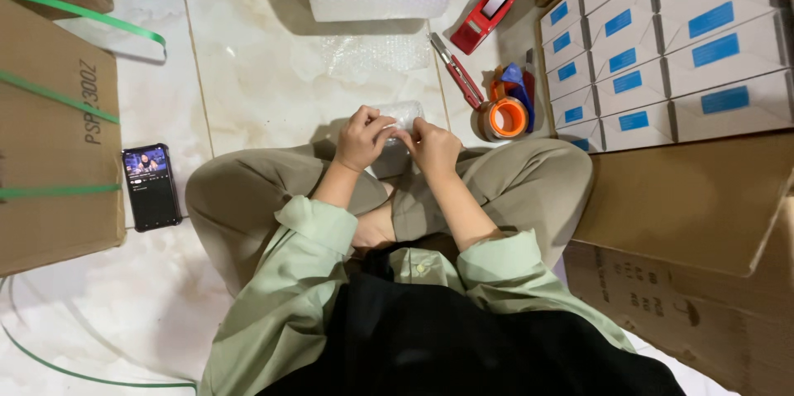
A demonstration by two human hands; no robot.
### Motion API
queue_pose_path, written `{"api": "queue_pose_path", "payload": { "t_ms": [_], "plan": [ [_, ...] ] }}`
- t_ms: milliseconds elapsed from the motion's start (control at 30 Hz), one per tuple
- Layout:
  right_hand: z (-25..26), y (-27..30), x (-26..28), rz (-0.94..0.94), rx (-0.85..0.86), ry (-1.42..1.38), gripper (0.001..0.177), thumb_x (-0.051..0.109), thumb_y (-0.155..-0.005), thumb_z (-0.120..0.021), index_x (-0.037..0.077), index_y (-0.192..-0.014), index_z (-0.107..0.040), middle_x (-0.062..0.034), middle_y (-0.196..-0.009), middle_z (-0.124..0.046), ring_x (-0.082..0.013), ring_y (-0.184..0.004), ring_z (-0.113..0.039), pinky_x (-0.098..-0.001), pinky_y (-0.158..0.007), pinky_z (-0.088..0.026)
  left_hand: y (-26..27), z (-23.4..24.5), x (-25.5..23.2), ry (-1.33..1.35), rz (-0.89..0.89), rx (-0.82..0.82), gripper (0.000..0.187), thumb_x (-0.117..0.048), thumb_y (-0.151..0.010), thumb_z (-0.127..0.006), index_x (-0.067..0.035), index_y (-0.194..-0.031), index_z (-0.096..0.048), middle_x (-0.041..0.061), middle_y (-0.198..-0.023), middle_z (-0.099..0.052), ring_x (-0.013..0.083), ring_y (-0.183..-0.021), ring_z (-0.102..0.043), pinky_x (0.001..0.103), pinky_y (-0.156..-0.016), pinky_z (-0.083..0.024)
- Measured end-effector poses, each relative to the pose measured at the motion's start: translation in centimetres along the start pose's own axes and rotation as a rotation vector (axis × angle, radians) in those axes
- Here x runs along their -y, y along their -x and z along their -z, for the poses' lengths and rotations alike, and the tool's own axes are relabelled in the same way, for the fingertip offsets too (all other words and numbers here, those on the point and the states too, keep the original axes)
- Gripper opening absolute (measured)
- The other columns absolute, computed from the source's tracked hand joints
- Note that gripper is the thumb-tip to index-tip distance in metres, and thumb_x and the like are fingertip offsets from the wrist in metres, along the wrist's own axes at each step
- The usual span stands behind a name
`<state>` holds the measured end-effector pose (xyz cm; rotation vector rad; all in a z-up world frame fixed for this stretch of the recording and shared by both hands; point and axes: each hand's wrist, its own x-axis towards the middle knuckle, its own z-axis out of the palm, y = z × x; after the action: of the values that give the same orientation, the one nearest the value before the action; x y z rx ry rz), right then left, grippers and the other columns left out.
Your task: The person sits on the floor and wraps small white boxes in bubble wrap. They use a box cutter to cut the bubble wrap and a tape dispenser to seal the wrapped items. The wrapped boxes are then placed into a larger cardboard box.
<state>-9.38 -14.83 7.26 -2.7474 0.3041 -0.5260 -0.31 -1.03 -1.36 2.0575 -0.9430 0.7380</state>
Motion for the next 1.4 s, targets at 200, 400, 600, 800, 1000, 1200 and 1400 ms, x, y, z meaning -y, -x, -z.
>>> {"api": "queue_pose_path", "payload": {
  "t_ms": [200,400,600,800,1000,1200,1400],
  "plan": [
    [-1.4,0.4,-1.2,-0.117,0.088,-0.261,0.040,0.043,-0.066,-0.078,0.018,-0.074,-0.048,-0.0026,-0.056,-0.055,-0.0267,-0.060,-0.063,-0.0352,-0.052,-0.046,-0.9,0.9,-0.9,0.188,0.179,-0.025,0.030,-0.030,-0.076,-0.076,-0.022,-0.103,-0.069,0.006,-0.103,-0.049,0.0279,-0.093,-0.058,0.038,-0.082,-0.050],
    [-4.4,-0.1,-5.1,-0.766,0.267,-0.870,0.034,0.054,-0.082,-0.063,0.022,-0.072,-0.056,-0.0040,-0.056,-0.061,-0.0191,-0.048,-0.064,-0.0268,-0.044,-0.050,-5.1,7.0,-6.1,0.989,1.337,0.187,0.089,-0.030,-0.079,-0.076,-0.017,-0.148,-0.021,0.032,-0.149,-0.009,0.0467,-0.140,-0.008,0.051,-0.116,-0.010],
    [-10.6,-0.1,-9.3,-0.802,0.494,-1.037,0.037,0.050,-0.077,-0.070,0.014,-0.076,-0.058,-0.0057,-0.064,-0.057,-0.0195,-0.049,-0.059,-0.0266,-0.040,-0.044,0.3,1.5,-2.0,1.069,0.843,0.023,0.024,-0.023,-0.085,-0.067,-0.009,-0.079,-0.050,0.011,-0.144,-0.027,0.0339,-0.140,-0.015,0.046,-0.114,-0.009],
    [-4.4,-1.3,-6.1,-0.612,0.400,-1.328,0.058,0.029,-0.073,-0.067,0.022,-0.127,-0.045,-0.0227,-0.125,-0.052,-0.0399,-0.121,-0.044,-0.0429,-0.105,-0.032,-3.1,4.9,-4.1,0.725,0.536,0.175,0.135,-0.007,-0.054,-0.091,-0.015,-0.149,0.004,0.022,-0.153,0.008,0.0405,-0.141,0.001,0.053,-0.114,-0.002],
    [1.9,-3.4,-3.0,-0.349,0.396,-1.609,0.084,0.021,-0.059,-0.059,0.012,-0.140,-0.042,-0.0152,-0.122,-0.053,-0.0268,-0.112,-0.050,-0.0425,-0.103,-0.038,-2.2,4.5,-2.1,0.428,0.476,0.460,0.116,-0.004,-0.041,-0.078,-0.017,-0.144,-0.026,0.015,-0.126,-0.048,0.0382,-0.120,-0.045,0.049,-0.105,-0.029],
    [5.6,-4.5,-0.4,-0.061,0.395,-0.625,0.089,-0.003,-0.056,-0.066,0.015,-0.139,-0.042,-0.0209,-0.123,-0.050,-0.0424,-0.122,-0.044,-0.0525,-0.105,-0.033,-2.9,4.7,-3.3,0.416,0.478,0.558,0.112,-0.002,-0.042,-0.071,-0.021,-0.143,-0.029,0.014,-0.125,-0.047,0.0366,-0.122,-0.042,0.047,-0.108,-0.026],
    [1.1,-4.3,-3.4,0.053,-0.400,-0.349,0.022,0.002,-0.067,-0.077,0.021,-0.075,-0.069,0.0041,-0.066,-0.064,-0.0182,-0.063,-0.061,-0.0263,-0.063,-0.050,-2.8,4.3,-3.3,0.386,0.368,0.605,0.112,0.000,-0.042,-0.072,-0.018,-0.144,-0.029,0.012,-0.127,-0.049,0.0342,-0.123,-0.042,0.047,-0.109,-0.025]
  ]
}}
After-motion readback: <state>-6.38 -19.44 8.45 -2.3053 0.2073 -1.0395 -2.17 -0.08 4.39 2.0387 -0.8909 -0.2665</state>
